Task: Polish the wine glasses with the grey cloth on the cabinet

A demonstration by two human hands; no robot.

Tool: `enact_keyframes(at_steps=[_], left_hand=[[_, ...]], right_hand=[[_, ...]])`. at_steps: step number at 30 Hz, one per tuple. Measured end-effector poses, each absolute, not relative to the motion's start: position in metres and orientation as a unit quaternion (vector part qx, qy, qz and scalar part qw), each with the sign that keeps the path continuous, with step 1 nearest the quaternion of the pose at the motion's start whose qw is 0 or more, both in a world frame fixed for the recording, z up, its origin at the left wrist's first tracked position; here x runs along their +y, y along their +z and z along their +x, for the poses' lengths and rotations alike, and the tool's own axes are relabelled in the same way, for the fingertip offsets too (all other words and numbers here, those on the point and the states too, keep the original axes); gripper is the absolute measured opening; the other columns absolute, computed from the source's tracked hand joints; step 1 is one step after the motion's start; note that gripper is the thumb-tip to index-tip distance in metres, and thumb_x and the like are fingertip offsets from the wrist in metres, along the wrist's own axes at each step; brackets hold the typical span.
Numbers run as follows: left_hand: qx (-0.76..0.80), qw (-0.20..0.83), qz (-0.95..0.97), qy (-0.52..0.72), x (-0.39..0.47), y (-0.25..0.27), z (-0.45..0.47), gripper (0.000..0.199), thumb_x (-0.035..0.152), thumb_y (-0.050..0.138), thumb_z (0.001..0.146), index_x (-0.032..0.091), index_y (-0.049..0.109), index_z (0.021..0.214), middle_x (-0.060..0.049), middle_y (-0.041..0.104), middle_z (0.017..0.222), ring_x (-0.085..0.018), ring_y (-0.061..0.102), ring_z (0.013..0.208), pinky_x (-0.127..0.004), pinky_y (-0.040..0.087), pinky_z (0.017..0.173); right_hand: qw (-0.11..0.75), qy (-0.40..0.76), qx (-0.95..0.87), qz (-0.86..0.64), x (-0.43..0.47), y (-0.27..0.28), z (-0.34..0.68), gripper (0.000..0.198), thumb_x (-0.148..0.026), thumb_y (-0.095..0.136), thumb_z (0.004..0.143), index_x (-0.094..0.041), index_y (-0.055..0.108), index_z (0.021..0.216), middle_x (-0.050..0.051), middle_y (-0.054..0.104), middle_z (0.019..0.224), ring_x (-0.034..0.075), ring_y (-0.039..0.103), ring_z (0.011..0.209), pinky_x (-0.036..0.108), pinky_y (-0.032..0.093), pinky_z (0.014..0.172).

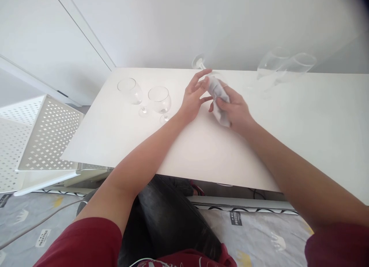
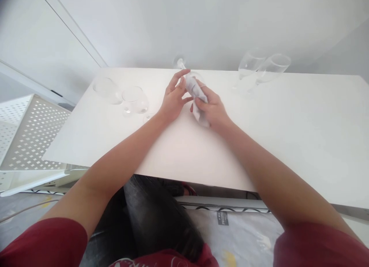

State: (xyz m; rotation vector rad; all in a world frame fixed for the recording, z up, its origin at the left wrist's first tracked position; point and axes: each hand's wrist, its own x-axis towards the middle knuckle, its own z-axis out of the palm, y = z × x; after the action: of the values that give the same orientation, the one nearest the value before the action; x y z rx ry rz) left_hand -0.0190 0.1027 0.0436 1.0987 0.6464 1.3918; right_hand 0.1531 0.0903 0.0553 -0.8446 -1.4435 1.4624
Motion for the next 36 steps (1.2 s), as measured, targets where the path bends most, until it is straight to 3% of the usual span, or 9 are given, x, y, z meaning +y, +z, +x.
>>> enact_keyframes(at_steps=[4, 9, 11, 14, 17, 21, 25, 31, 36], left_hand=[[0.270, 0.588, 0.465, 0.605, 0.106, 0.037, -0.017, 0.029, 0.041, 0.078, 0.096, 0.029, 0.068, 0.119, -0.003, 0.067, 0.129, -0.021, 0.068, 0.122, -0.033, 0.060, 0.098], [0.225, 0.621, 0.465, 0.589, 0.101, 0.045, -0.018, 0.030, 0.035, 0.079, 0.096, 0.032, 0.069, 0.124, -0.002, 0.064, 0.149, -0.028, 0.058, 0.143, -0.047, 0.054, 0.117], [0.220, 0.660, 0.446, 0.564, 0.096, 0.054, -0.020, 0.017, 0.038, 0.066, 0.103, 0.025, 0.071, 0.113, 0.000, 0.058, 0.158, -0.030, 0.054, 0.150, -0.054, 0.053, 0.119], [0.171, 0.725, 0.381, 0.548, 0.089, 0.068, -0.026, 0.043, 0.036, 0.032, 0.113, 0.015, 0.067, 0.102, 0.000, 0.054, 0.162, -0.033, 0.047, 0.158, -0.061, 0.048, 0.121], [0.127, 0.771, 0.319, 0.536, 0.089, 0.073, -0.027, 0.052, 0.041, 0.024, 0.114, 0.012, 0.065, 0.097, -0.003, 0.056, 0.158, -0.036, 0.045, 0.159, -0.066, 0.044, 0.122], [0.162, 0.810, 0.329, 0.458, 0.100, 0.061, -0.024, 0.047, 0.057, 0.054, 0.106, 0.015, 0.061, 0.086, -0.008, 0.071, 0.122, -0.027, 0.070, 0.127, -0.056, 0.062, 0.107], [0.199, 0.829, 0.417, 0.313, 0.101, 0.051, -0.023, 0.047, 0.063, 0.071, 0.094, 0.020, 0.071, 0.113, -0.009, 0.071, 0.107, -0.017, 0.073, 0.081, -0.034, 0.068, 0.070], [0.276, 0.760, 0.466, 0.359, 0.092, 0.053, -0.018, 0.034, 0.044, 0.072, 0.099, 0.022, 0.070, 0.125, -0.003, 0.067, 0.094, -0.006, 0.058, 0.060, -0.026, 0.062, 0.067], [0.304, 0.743, 0.434, 0.409, 0.095, 0.045, -0.012, 0.034, 0.050, 0.068, 0.100, 0.022, 0.070, 0.118, -0.002, 0.063, 0.092, -0.006, 0.056, 0.057, -0.027, 0.062, 0.065]], right_hand=[[0.420, 0.613, -0.572, -0.347, 0.093, 0.053, 0.154, 0.043, -0.047, 0.087, 0.081, -0.028, 0.073, 0.117, 0.002, 0.065, 0.088, 0.021, 0.061, 0.074, 0.040, 0.062, 0.078], [0.455, 0.641, -0.533, -0.314, 0.091, 0.063, 0.158, 0.041, -0.057, 0.089, 0.083, -0.025, 0.076, 0.105, 0.003, 0.063, 0.091, 0.016, 0.056, 0.069, 0.034, 0.056, 0.074], [0.489, 0.599, -0.534, -0.342, 0.092, 0.064, 0.158, 0.040, -0.052, 0.095, 0.080, -0.024, 0.076, 0.100, 0.002, 0.062, 0.087, 0.014, 0.055, 0.067, 0.031, 0.051, 0.066], [0.536, 0.600, -0.492, -0.332, 0.096, 0.063, 0.162, 0.038, -0.054, 0.093, 0.080, -0.025, 0.073, 0.094, 0.000, 0.060, 0.082, 0.013, 0.046, 0.061, 0.030, 0.046, 0.061], [0.567, 0.602, -0.474, -0.303, 0.102, 0.065, 0.171, 0.037, -0.062, 0.084, 0.084, -0.028, 0.069, 0.087, -0.001, 0.058, 0.079, 0.013, 0.037, 0.058, 0.033, 0.048, 0.063], [0.557, 0.532, -0.544, -0.335, 0.102, 0.064, 0.178, 0.039, -0.068, 0.084, 0.083, -0.034, 0.067, 0.088, 0.002, 0.065, 0.079, 0.022, 0.055, 0.071, 0.043, 0.053, 0.070], [0.571, 0.426, -0.609, -0.348, 0.100, 0.057, 0.178, 0.028, -0.064, 0.076, 0.095, -0.038, 0.074, 0.102, 0.005, 0.074, 0.111, 0.033, 0.064, 0.109, 0.053, 0.053, 0.093], [0.623, 0.124, -0.684, -0.358, 0.105, 0.057, 0.180, 0.034, -0.055, 0.053, 0.111, -0.036, 0.071, 0.133, 0.010, 0.060, 0.136, 0.034, 0.057, 0.131, 0.057, 0.043, 0.120], [0.479, 0.108, -0.822, -0.288, 0.103, 0.061, 0.178, 0.031, -0.041, 0.052, 0.112, -0.044, 0.073, 0.135, 0.005, 0.061, 0.145, 0.035, 0.054, 0.140, 0.063, 0.037, 0.124]])
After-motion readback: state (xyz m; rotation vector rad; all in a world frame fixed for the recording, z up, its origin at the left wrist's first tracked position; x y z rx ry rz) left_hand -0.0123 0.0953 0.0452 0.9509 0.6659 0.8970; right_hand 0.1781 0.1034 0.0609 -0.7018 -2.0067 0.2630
